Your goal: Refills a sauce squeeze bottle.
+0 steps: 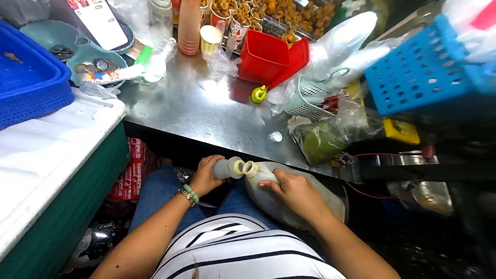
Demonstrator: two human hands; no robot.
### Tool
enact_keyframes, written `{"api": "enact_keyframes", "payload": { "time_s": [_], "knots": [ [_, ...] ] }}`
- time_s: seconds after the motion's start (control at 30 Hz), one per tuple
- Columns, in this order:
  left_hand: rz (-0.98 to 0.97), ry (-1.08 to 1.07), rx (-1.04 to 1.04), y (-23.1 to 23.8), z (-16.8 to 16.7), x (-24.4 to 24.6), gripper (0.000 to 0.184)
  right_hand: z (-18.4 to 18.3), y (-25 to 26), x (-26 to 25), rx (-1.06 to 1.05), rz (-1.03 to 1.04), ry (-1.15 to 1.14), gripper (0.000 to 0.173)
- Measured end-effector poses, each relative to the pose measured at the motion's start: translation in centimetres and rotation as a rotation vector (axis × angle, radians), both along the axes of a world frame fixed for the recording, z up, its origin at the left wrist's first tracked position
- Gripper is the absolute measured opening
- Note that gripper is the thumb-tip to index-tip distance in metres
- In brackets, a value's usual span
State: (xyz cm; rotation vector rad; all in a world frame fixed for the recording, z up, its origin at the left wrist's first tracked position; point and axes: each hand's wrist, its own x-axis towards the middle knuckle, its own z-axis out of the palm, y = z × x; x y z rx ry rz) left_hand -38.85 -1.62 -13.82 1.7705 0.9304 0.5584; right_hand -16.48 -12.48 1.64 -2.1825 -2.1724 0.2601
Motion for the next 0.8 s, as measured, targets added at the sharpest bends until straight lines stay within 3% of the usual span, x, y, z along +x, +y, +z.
{"api": "enact_keyframes", "payload": {
  "time_s": [0.8],
  "knots": [
    [0.022, 0.006, -0.021, 0.0, -1.6, -0.8, 0.078, 0.0, 0.5, -1.0, -0.089, -0.018, -0.037, 0.061]
  ]
}}
